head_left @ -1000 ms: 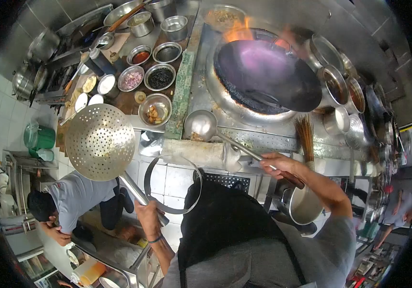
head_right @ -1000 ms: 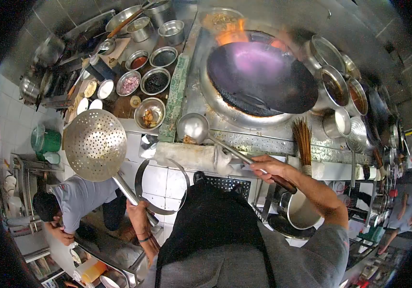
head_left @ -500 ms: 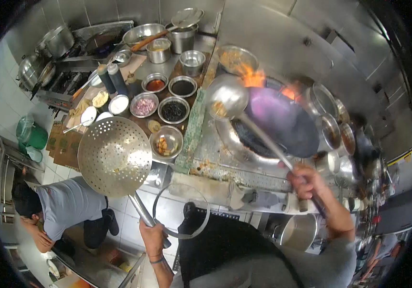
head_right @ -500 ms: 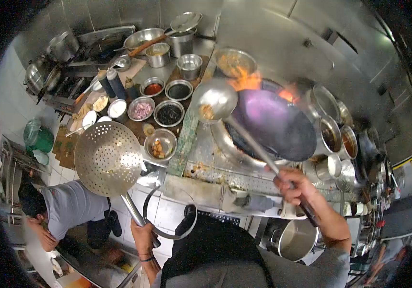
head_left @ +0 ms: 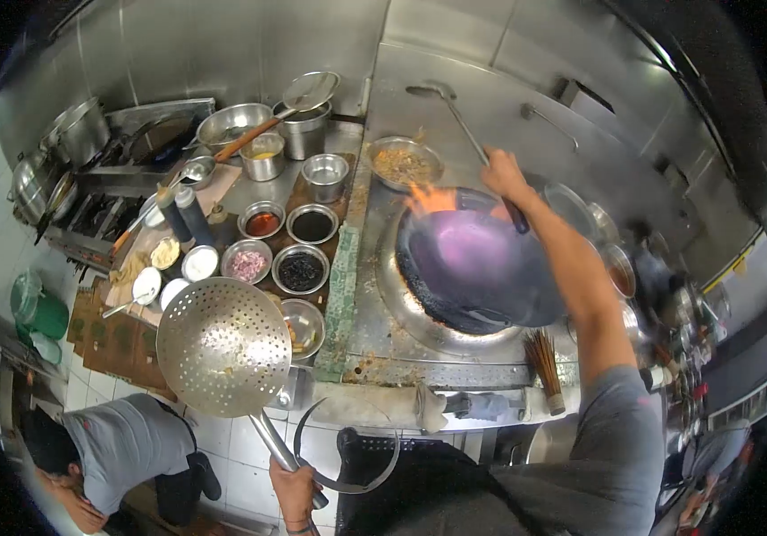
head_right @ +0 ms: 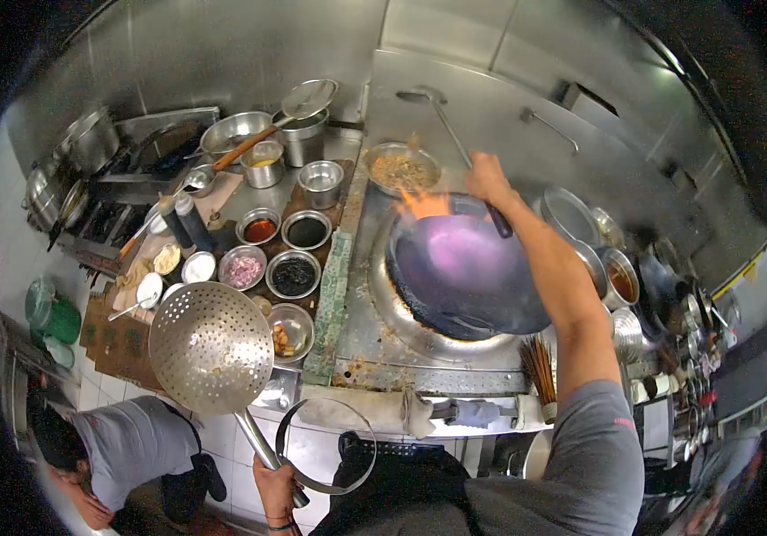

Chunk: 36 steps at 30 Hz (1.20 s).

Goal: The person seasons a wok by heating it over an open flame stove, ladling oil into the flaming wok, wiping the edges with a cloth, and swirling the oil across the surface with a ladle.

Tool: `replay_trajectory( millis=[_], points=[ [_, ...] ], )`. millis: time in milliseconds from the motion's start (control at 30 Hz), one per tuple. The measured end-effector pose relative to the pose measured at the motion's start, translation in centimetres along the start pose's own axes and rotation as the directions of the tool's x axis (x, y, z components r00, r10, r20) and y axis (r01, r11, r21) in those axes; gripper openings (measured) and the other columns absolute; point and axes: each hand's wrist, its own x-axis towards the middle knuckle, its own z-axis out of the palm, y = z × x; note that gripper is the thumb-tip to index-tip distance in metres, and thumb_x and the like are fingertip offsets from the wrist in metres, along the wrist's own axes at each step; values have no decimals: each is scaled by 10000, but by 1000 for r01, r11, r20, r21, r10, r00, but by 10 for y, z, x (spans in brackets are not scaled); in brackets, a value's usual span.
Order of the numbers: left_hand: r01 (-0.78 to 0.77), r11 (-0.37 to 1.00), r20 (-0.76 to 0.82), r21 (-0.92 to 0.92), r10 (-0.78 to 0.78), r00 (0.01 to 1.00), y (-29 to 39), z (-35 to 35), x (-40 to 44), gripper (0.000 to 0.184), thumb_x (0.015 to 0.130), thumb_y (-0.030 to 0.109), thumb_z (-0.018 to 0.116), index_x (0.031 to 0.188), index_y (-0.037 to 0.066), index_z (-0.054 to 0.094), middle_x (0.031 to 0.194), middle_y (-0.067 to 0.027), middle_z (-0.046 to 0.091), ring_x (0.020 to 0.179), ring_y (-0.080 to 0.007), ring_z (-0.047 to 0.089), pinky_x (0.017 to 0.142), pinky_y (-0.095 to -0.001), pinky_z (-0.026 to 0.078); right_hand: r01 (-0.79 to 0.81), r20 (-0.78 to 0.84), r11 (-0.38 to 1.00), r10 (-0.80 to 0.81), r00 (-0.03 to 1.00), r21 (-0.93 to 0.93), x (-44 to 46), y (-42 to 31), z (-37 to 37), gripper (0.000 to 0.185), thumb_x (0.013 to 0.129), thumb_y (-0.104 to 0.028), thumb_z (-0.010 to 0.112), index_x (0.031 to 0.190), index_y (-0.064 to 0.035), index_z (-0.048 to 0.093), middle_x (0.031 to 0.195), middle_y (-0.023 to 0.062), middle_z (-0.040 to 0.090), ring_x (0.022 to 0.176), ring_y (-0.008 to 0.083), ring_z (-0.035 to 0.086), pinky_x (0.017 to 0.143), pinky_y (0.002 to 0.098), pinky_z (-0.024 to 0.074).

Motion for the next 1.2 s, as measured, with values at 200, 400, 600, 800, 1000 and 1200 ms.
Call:
replay_trajectory(
  millis=[200,400,600,800,1000,1200],
  points=[
    [-46,998,-58,-39,43,997,-13,13,-13,345,677,-71,507,1010,-28,427,695,-91,520,410,-186,513,357,-292,464,-109,-50,993,108,993,-32,-51,92,-73,344,818,-173,561,1066,54,635,920,308,663,842,443,663,774,491,521],
    [-201,979,-84,37,204,975,-38,41,-46,146,836,120,615,833,5,525,518,-69,505,315,-149,427,276,-279,274,-636,243,756,594,767,157,-145,198,-142,294,764,-143,567,908,91,671,718,235,662,651,330,680,630,434,527],
    [-139,986,-97,91,147,984,-61,60,-75,199,785,159,615,853,-27,598,613,-89,545,431,-176,460,400,-322,349,-763,75,630,762,644,148,-210,372,-84,250,719,-97,561,807,109,672,689,240,648,685,341,685,638,433,528],
    [-16,994,-131,112,31,991,-24,116,-149,297,730,65,575,1005,-13,495,786,-104,540,566,-216,530,397,-368,410,-758,399,52,826,398,650,-192,469,-17,105,773,-64,559,767,10,633,794,174,627,706,290,636,588,412,511],
    [-47,999,-278,5,46,960,-44,125,-162,371,763,60,565,1122,42,473,798,-122,551,544,-246,538,375,-378,433,-161,580,-572,698,419,804,-115,462,-16,44,847,-70,546,884,-54,529,715,88,527,643,240,566,572,439,491],
    [-167,984,-302,56,177,937,-31,154,-179,380,759,63,575,1120,1,472,756,-103,532,505,-222,506,384,-352,420,-744,472,121,704,531,657,-98,491,4,207,766,-61,564,606,38,650,783,210,692,727,312,694,680,447,526]
  ],
)
